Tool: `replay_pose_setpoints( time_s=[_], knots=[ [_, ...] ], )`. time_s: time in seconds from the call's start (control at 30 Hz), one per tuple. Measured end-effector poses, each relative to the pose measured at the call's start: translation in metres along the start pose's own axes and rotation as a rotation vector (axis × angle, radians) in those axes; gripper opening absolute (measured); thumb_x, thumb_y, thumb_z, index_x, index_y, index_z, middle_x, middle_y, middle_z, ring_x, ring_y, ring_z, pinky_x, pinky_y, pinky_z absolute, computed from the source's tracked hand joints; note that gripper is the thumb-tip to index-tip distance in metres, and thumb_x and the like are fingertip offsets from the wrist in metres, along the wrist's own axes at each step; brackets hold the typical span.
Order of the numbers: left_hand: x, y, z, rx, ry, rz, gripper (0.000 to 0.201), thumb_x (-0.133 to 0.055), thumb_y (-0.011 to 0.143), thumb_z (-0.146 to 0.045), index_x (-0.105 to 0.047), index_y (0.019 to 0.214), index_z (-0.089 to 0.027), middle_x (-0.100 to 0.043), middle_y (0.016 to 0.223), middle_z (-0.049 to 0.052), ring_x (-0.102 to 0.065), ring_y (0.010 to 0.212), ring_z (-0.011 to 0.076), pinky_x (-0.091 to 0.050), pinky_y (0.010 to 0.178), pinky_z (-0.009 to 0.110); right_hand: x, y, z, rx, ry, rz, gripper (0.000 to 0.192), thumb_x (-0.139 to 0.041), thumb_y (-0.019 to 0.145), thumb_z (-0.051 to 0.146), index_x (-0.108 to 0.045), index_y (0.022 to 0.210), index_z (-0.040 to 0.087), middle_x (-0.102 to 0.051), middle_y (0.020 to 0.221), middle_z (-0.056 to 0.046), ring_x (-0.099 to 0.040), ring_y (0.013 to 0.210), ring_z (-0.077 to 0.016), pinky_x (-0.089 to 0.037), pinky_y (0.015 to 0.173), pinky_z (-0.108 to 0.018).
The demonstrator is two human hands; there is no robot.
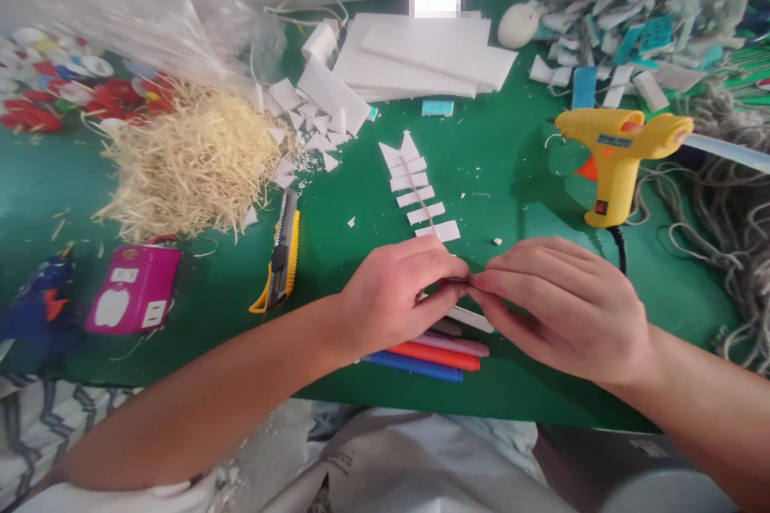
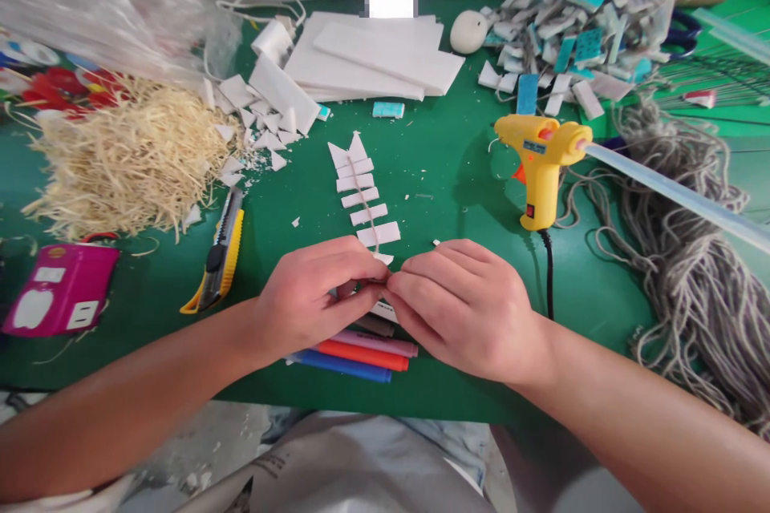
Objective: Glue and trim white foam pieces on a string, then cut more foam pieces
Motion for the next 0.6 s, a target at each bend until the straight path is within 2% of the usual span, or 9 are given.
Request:
replay_pose_setpoints(
  time_s=[0.13,0.23,0.4,0.6],
  knots=[
    [0.001,-0.001,0.001,0.040,-0.050,-0.027,0.008,-0.065,0.097,-0.012,-0.071,0.092,-0.014,-0.066,0.075,-0.001,-0.057,0.062,0.0077,-0.049,0.061,0.017,-0.001,0.000,-0.006,-0.122,0.044,0.003,0.014,-0.064,0.095,0.015,-0.064,0.107,0.022,-0.081,0.093,-0.005,-0.078,0.081,-0.0164,-0.063,0.071,-0.029],
    [0.002,0.000,0.004,0.127,-0.098,-0.046,0.008,-0.067,0.097,-0.015,-0.072,0.091,-0.017,-0.065,0.075,-0.002,-0.055,0.059,0.0071,-0.048,0.059,0.017,-0.003,-0.002,-0.010,-0.168,0.123,0.008,0.015,-0.065,0.093,0.013,-0.064,0.106,0.021,-0.080,0.094,-0.006,-0.078,0.085,-0.0163,-0.064,0.074,-0.028],
    [0.002,0.000,0.005,0.175,-0.156,-0.053,0.006,-0.069,0.095,-0.015,-0.073,0.091,-0.016,-0.067,0.077,-0.001,-0.056,0.059,0.0070,-0.049,0.058,0.017,-0.004,-0.002,-0.012,-0.187,0.164,-0.001,0.015,-0.067,0.093,0.010,-0.063,0.098,0.024,-0.079,0.087,0.000,-0.077,0.079,-0.0129,-0.064,0.072,-0.024],
    [0.002,0.000,0.004,0.147,-0.147,-0.102,0.004,-0.070,0.095,-0.015,-0.073,0.094,-0.017,-0.073,0.086,0.001,-0.060,0.063,0.0073,-0.051,0.059,0.017,-0.005,0.001,-0.010,-0.205,0.197,-0.017,0.019,-0.066,0.090,0.006,-0.061,0.093,0.024,-0.076,0.080,0.002,-0.074,0.071,-0.0110,-0.061,0.067,-0.022]
  ],
)
Point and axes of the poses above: each hand's wrist, its own y-axis towards the middle knuckle, its own x-axis out of the back of the hand, z = x × y, the point moved 4 cm from there along y, towards the middle knuckle
